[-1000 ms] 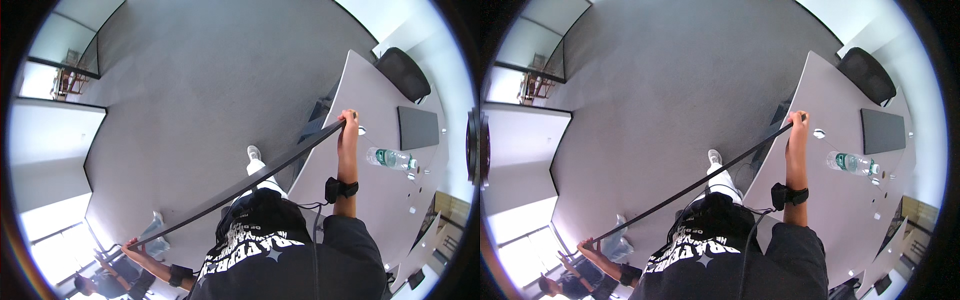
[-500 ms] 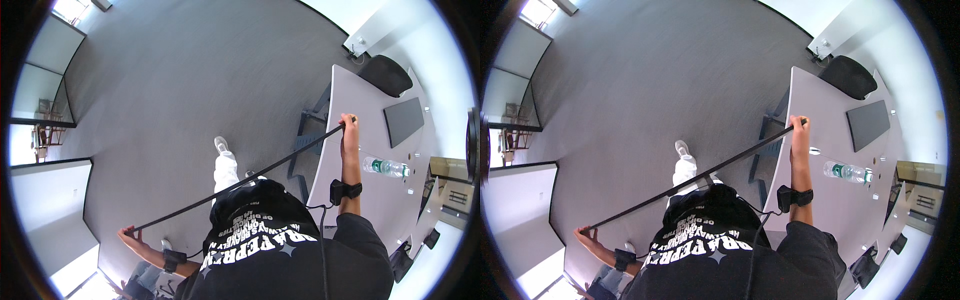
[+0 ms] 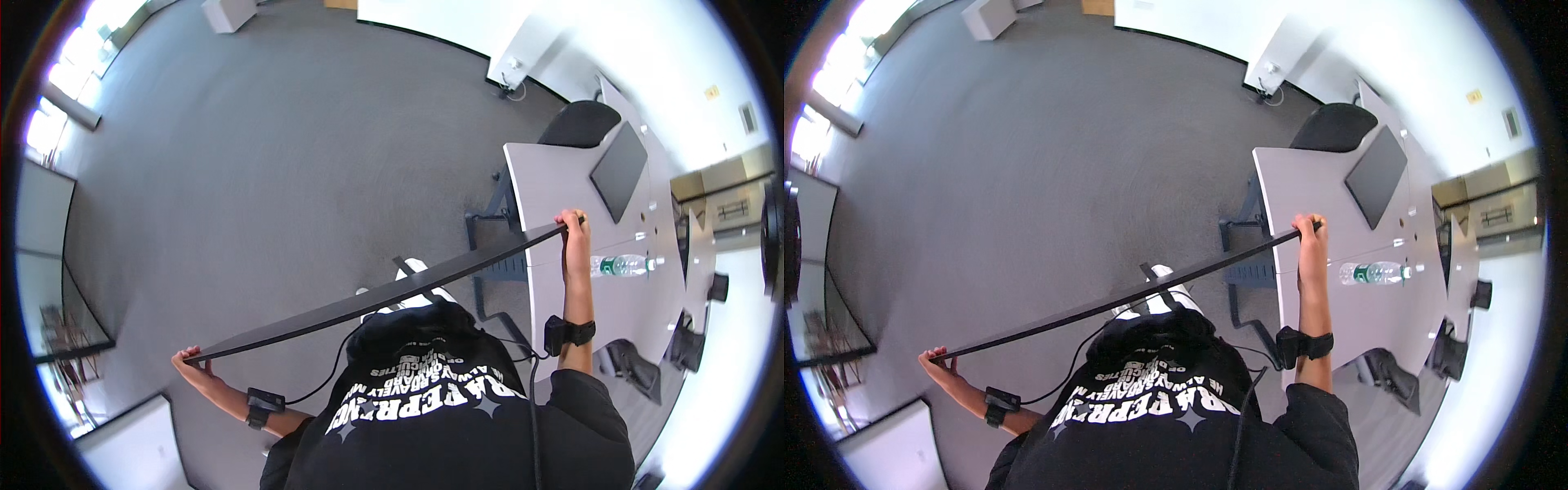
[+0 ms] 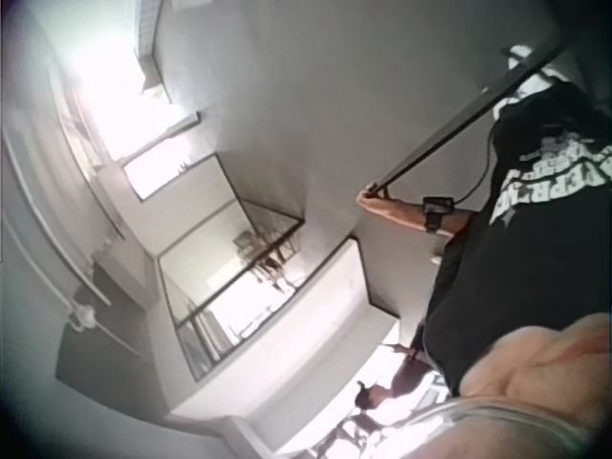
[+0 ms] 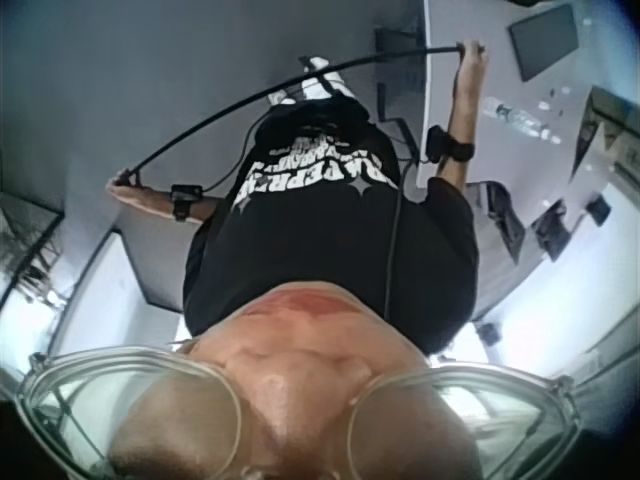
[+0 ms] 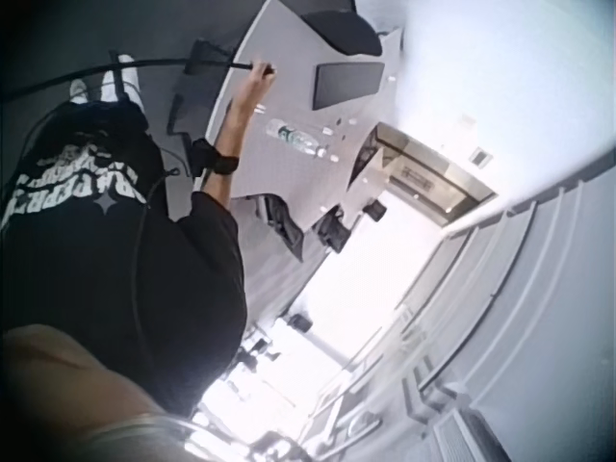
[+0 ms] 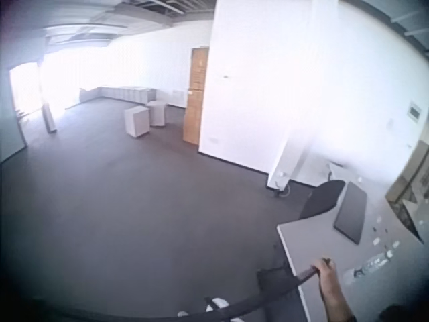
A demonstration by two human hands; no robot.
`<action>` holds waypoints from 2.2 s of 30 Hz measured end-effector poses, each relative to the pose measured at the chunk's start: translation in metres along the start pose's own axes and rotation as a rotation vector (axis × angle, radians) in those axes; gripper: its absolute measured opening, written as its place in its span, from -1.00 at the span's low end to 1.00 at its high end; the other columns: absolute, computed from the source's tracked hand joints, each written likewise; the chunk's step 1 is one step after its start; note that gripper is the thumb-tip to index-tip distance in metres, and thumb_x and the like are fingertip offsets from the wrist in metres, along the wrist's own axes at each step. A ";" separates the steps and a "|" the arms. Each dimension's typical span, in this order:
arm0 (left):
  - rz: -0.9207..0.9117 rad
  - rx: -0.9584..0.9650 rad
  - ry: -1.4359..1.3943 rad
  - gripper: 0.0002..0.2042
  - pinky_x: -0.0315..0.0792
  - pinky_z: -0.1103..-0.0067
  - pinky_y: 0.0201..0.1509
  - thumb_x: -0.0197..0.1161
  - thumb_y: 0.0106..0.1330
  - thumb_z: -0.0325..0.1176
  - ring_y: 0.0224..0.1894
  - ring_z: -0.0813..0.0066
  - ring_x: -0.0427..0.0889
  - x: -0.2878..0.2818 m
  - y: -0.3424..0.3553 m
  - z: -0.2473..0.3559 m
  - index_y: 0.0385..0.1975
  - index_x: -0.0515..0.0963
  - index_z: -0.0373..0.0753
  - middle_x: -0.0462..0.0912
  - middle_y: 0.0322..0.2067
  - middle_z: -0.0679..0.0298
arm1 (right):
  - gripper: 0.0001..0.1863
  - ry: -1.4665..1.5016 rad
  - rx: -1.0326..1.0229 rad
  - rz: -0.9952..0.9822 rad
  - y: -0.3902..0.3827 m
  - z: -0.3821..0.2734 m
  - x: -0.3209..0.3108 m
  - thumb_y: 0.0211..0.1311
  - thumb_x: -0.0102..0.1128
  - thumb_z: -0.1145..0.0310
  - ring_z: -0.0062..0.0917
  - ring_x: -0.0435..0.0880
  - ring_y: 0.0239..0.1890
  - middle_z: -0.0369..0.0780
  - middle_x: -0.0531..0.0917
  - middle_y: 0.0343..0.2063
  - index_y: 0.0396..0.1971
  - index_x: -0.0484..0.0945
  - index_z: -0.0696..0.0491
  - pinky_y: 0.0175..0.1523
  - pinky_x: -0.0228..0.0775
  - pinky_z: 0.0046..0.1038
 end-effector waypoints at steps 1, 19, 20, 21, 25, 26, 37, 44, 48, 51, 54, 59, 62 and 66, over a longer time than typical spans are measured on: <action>-0.027 0.006 0.007 -0.80 0.24 0.37 -0.16 0.01 0.07 -0.03 -0.28 0.62 0.49 0.025 0.010 0.006 -0.54 0.31 0.03 0.48 -0.49 0.49 | -0.81 -0.004 0.009 0.024 0.005 0.001 0.001 0.20 0.09 0.30 -0.63 0.38 -0.28 -0.32 0.43 -0.42 -0.35 0.35 0.09 -0.06 0.19 -0.59; -0.249 0.023 0.021 -0.85 0.26 0.46 -0.23 0.08 0.05 -0.13 -0.36 0.62 0.45 0.443 0.042 0.076 -0.59 0.31 0.02 0.42 -0.55 0.49 | -0.87 0.072 0.089 0.251 0.296 0.015 0.099 0.13 0.05 0.36 -0.65 0.39 -0.34 -0.32 0.45 -0.46 -0.41 0.38 0.10 -0.14 0.19 -0.64; -0.252 0.033 0.007 -0.83 0.22 0.48 -0.18 0.10 0.04 -0.11 -0.34 0.61 0.45 0.466 0.042 0.077 -0.59 0.31 0.01 0.43 -0.54 0.48 | -0.87 0.140 0.054 0.259 0.311 0.004 0.102 0.13 0.05 0.36 -0.65 0.40 -0.34 -0.32 0.45 -0.46 -0.40 0.38 0.10 -0.14 0.19 -0.64; -0.269 0.028 0.006 -0.83 0.22 0.48 -0.18 0.10 0.04 -0.11 -0.34 0.61 0.45 0.486 0.048 0.074 -0.59 0.31 0.01 0.43 -0.54 0.48 | -0.87 0.137 0.050 0.276 0.325 -0.005 0.105 0.13 0.05 0.36 -0.65 0.40 -0.34 -0.32 0.45 -0.46 -0.40 0.38 0.10 -0.14 0.19 -0.64; -0.293 0.022 0.082 -0.83 0.36 0.32 -0.29 0.10 0.02 -0.08 -0.37 0.61 0.48 0.582 0.058 0.063 -0.57 0.34 0.03 0.45 -0.54 0.50 | -0.80 0.086 0.101 0.336 0.367 -0.014 0.106 0.10 0.13 0.33 -0.72 0.28 -0.35 -0.39 0.34 -0.44 -0.33 0.37 0.08 -0.21 0.14 -0.66; -0.300 0.009 0.126 -0.83 0.36 0.33 -0.29 0.10 0.02 -0.07 -0.38 0.61 0.47 0.607 0.061 0.056 -0.57 0.34 0.03 0.44 -0.55 0.50 | -0.80 0.061 0.129 0.364 0.376 -0.006 0.104 0.09 0.13 0.33 -0.72 0.27 -0.36 -0.39 0.34 -0.44 -0.34 0.37 0.07 -0.22 0.14 -0.66; -0.705 -0.033 0.304 -0.75 0.31 0.42 -0.25 0.12 0.14 0.00 -0.35 0.64 0.45 1.021 0.022 0.033 -0.58 0.31 0.02 0.43 -0.55 0.50 | -0.75 -0.091 0.257 0.721 0.493 0.004 0.087 0.11 0.13 0.26 -0.65 0.31 -0.31 -0.33 0.37 -0.41 -0.32 0.36 0.10 -0.15 0.18 -0.60; -1.218 0.060 0.233 -0.72 0.25 0.50 -0.17 0.10 0.25 0.06 -0.27 0.65 0.46 1.260 -0.143 0.059 -0.52 0.35 0.04 0.47 -0.46 0.49 | -0.83 0.016 0.181 1.053 0.499 -0.019 0.051 0.24 0.02 0.34 -0.61 0.41 -0.24 -0.29 0.41 -0.39 -0.33 0.41 0.15 -0.03 0.22 -0.60; -1.339 0.106 0.316 -0.70 0.30 0.53 -0.23 0.09 0.25 0.08 -0.27 0.65 0.47 1.340 -0.235 0.041 -0.54 0.33 0.05 0.47 -0.48 0.48 | -0.76 -0.093 0.212 1.221 0.508 -0.043 0.023 0.27 0.03 0.24 -0.61 0.34 -0.30 -0.30 0.39 -0.43 -0.35 0.40 0.14 -0.09 0.18 -0.60; -1.385 0.188 0.391 -0.69 0.37 0.51 -0.30 0.10 0.23 0.10 -0.29 0.65 0.47 1.375 -0.316 0.021 -0.54 0.32 0.04 0.46 -0.50 0.47 | -0.71 -0.210 0.239 1.333 0.523 -0.034 -0.010 0.30 0.00 0.18 -0.61 0.29 -0.36 -0.29 0.36 -0.47 -0.38 0.36 0.14 -0.16 0.17 -0.58; -1.414 0.187 0.492 -0.64 0.41 0.46 -0.34 0.11 0.18 0.16 -0.31 0.60 0.47 1.406 -0.365 0.000 -0.53 0.34 0.01 0.42 -0.54 0.45 | -0.69 -0.316 0.303 1.418 0.538 -0.028 -0.046 0.33 -0.03 0.16 -0.60 0.22 -0.41 -0.27 0.31 -0.50 -0.40 0.34 0.14 -0.24 0.17 -0.53; -1.491 0.279 0.590 -0.62 0.42 0.45 -0.34 0.12 0.16 0.18 -0.30 0.57 0.43 1.455 -0.469 -0.019 -0.52 0.34 -0.01 0.38 -0.53 0.42 | -0.65 -0.349 0.364 1.521 0.563 -0.032 -0.085 0.33 -0.03 0.13 -0.56 0.24 -0.41 -0.26 0.30 -0.52 -0.38 0.35 0.17 -0.24 0.19 -0.49; -1.504 0.308 0.661 -0.60 0.41 0.48 -0.35 0.10 0.16 0.21 -0.31 0.59 0.41 1.485 -0.532 -0.036 -0.48 0.33 -0.01 0.37 -0.49 0.42 | -0.61 -0.434 0.448 1.605 0.574 -0.034 -0.106 0.37 -0.12 0.05 -0.58 0.24 -0.43 -0.29 0.30 -0.54 -0.39 0.35 0.12 -0.26 0.16 -0.49; -1.672 0.345 0.689 -0.56 0.40 0.56 -0.36 0.05 0.20 0.23 -0.38 0.61 0.43 1.523 -0.654 -0.064 -0.45 0.34 -0.07 0.37 -0.51 0.41 | -0.58 -0.453 0.511 1.715 0.580 -0.039 -0.127 0.38 -0.14 0.01 -0.64 0.20 -0.43 -0.32 0.27 -0.56 -0.46 0.33 0.08 -0.28 0.10 -0.53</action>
Point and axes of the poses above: each hand's wrist, its own y-axis towards the middle knuckle, its own x-axis out of the palm, z = x × y, the point moved 4 cm from there along y, towards the middle knuckle
